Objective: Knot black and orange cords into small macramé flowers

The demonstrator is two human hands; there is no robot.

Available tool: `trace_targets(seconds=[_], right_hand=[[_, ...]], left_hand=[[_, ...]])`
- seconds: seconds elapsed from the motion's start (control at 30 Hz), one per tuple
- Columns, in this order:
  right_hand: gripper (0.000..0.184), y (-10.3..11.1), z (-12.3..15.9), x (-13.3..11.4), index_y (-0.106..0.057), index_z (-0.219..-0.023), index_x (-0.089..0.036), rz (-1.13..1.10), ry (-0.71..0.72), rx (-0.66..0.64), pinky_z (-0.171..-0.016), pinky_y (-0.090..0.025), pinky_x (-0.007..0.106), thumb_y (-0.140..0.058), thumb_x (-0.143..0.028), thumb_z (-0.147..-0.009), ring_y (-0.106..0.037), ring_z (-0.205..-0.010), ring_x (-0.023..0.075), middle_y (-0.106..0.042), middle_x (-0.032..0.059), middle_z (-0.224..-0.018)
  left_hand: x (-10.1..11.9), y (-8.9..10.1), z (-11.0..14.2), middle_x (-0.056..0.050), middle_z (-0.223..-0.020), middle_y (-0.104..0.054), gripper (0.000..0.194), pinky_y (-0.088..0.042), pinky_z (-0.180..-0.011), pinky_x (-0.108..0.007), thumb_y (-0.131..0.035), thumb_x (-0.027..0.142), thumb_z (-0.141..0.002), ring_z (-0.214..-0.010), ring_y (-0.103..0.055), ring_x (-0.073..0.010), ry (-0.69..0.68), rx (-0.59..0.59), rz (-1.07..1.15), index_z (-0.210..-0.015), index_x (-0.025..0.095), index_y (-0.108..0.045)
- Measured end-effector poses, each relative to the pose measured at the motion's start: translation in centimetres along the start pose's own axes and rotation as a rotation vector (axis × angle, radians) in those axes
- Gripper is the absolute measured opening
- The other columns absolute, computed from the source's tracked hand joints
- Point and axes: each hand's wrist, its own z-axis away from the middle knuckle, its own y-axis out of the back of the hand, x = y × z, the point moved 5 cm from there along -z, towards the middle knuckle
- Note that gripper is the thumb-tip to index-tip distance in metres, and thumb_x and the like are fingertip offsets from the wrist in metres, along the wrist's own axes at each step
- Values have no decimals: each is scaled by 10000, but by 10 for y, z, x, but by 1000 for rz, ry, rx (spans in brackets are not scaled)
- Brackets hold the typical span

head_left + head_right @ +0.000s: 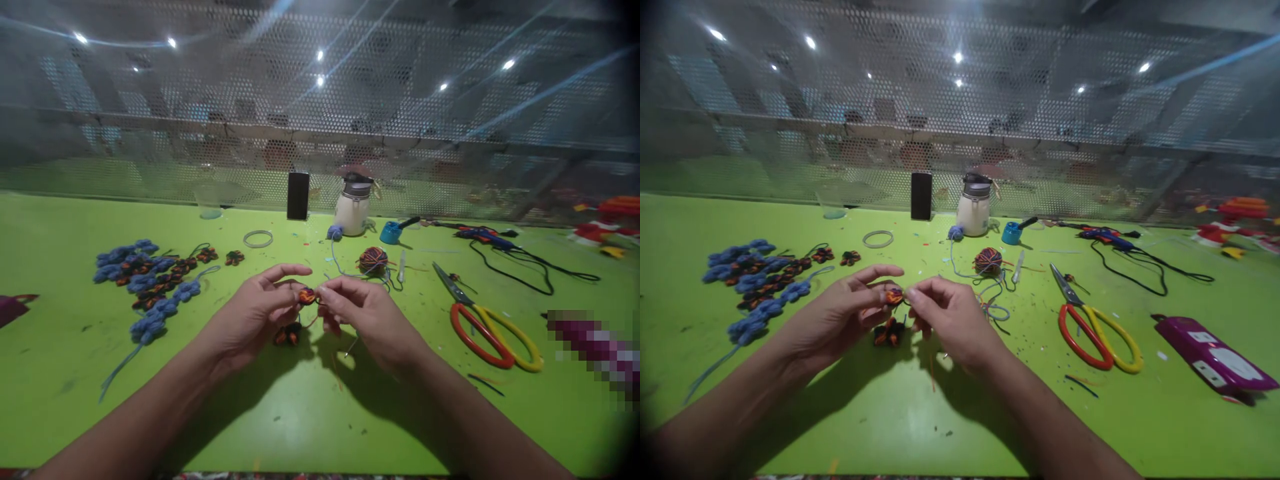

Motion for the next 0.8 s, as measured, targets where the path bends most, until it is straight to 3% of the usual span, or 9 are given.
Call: trace_targets(seconds=[0.13, 0.33, 0.67, 0.8], right_hand=[[141, 1, 1, -3, -607, -836, -150, 143, 38, 34, -623, -418, 273, -599, -280, -784, -538, -687, 130, -605, 38, -784], [64, 0, 2, -8, -585, -737, -144, 299, 113, 96, -584, -379, 270, -565, -201, -758, -471, -626, 118, -544, 16, -705], [46, -3, 1, -2, -568, -673, -144, -10, -7, 95, -531, -347, 231, -601, -176, -679, -433, -538, 74, -530, -28, -617], [74, -3, -1, 3, -583, -671, -148, -73, -44, 87, -516, -343, 229, -632, -202, -671, -431, -512, 71, -530, -33, -597]], left_hand=[[1, -1, 0, 14, -721, -593, 322, -374, -547, -170, -665, 88, -671, -596, -511, -61, -53, -5, -87, -969, 191, -603], [-1, -1, 1, 12, -725, -584, 303, -352, -526, -171, -656, 94, -675, -590, -502, -62, -92, -43, -170, -960, 184, -601], [-7, -4, 4, -13, -710, -597, 228, -396, -582, -162, -614, 51, -679, -640, -528, -71, 76, -79, 35, -877, 159, -581], [-9, -4, 4, 3, -646, -562, 192, -332, -478, -126, -584, 46, -684, -524, -459, -39, 115, -124, 80, -848, 146, -582]])
